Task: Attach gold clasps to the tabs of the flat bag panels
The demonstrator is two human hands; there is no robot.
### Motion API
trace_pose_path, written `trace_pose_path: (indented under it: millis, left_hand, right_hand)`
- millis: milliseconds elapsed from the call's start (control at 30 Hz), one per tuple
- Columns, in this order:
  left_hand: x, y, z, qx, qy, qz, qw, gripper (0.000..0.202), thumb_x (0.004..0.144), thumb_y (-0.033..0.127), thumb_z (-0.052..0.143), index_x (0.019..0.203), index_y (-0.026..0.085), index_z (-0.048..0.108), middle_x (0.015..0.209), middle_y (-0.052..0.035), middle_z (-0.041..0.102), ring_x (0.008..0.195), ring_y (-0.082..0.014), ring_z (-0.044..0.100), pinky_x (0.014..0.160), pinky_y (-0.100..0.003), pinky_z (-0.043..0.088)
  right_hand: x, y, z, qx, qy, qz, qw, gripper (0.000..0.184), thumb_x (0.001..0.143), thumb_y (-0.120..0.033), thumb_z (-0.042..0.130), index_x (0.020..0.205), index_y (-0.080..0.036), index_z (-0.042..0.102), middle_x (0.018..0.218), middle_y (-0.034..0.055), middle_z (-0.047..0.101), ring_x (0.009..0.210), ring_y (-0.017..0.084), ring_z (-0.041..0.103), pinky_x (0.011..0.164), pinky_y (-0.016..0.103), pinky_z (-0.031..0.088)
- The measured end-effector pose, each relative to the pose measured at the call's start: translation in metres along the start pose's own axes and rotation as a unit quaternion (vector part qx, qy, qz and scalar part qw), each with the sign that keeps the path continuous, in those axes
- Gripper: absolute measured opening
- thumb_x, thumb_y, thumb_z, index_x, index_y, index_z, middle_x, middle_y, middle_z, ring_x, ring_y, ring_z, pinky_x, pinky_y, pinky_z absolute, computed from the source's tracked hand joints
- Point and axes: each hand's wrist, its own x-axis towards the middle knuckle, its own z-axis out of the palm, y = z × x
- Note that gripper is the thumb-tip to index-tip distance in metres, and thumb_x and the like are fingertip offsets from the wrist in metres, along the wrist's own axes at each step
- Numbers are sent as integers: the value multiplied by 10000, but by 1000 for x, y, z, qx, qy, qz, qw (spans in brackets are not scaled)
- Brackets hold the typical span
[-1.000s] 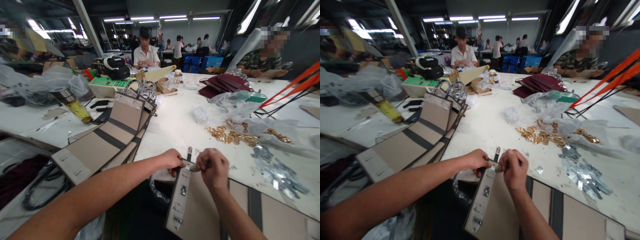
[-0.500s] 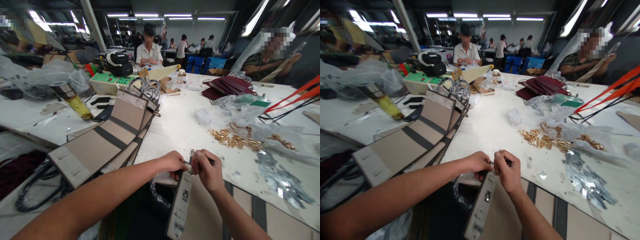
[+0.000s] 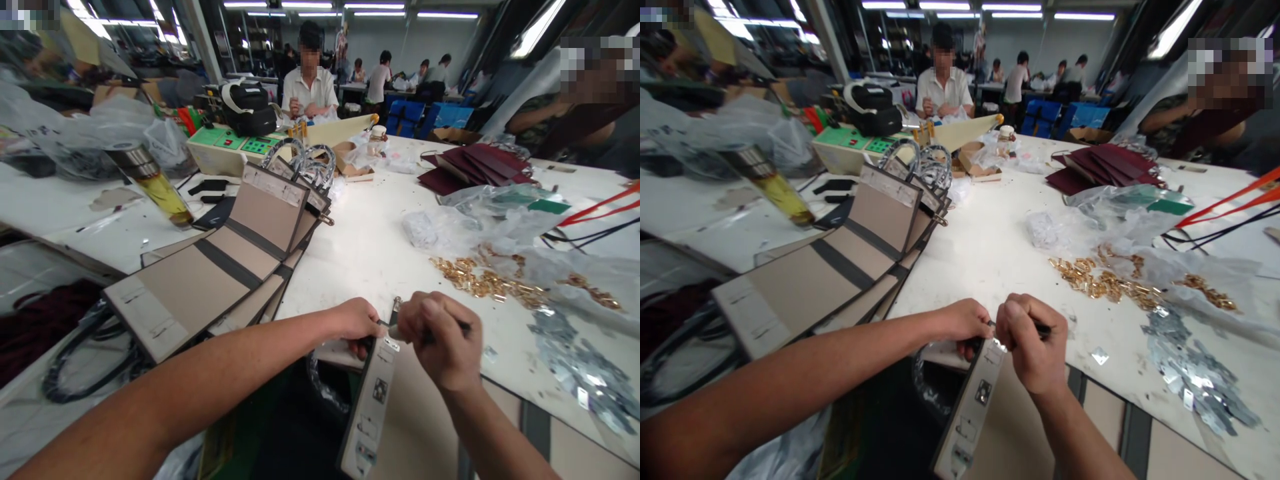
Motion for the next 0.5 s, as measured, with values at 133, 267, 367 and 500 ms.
trace_pose_path:
  millis: [133, 267, 367, 500]
  left_hand:
    - [1, 2, 0, -3, 22, -13, 1000, 224, 903, 300, 699, 749, 190, 579, 533, 31, 613, 422, -168, 632, 436, -237, 482]
    - [-12, 9, 1, 20, 29, 3, 999, 227, 877, 363, 732, 821, 181, 609, 575, 14, 636, 417, -164, 619, 422, -232, 451]
    - [-30, 21, 5, 62, 23, 44, 997, 305, 897, 483, 663, 910, 186, 597, 591, 27, 618, 406, -150, 581, 378, -216, 383]
    - [-34, 46, 8, 107, 2, 141, 984, 431, 901, 613, 598, 938, 184, 621, 692, 23, 649, 449, -121, 550, 379, -199, 322]
  right_hand:
    - [-5, 6, -7, -73, 9, 52, 996, 515, 1000, -488, 591, 566, -235, 482, 506, -19, 495, 485, 133, 455, 506, 286, 390]
    - [-14, -6, -50, -282, 34, 125, 951, 464, 954, -573, 630, 650, -222, 620, 568, 9, 607, 542, 171, 563, 566, 300, 460]
    - [-33, -25, -95, -439, 17, 141, 887, 332, 889, -521, 692, 1008, -232, 804, 1024, 98, 800, 951, 316, 744, 860, 401, 561]
    - [-69, -59, -142, -467, 7, 168, 868, 306, 871, -368, 686, 1136, -315, 830, 1097, 45, 817, 1052, 319, 755, 967, 412, 565]
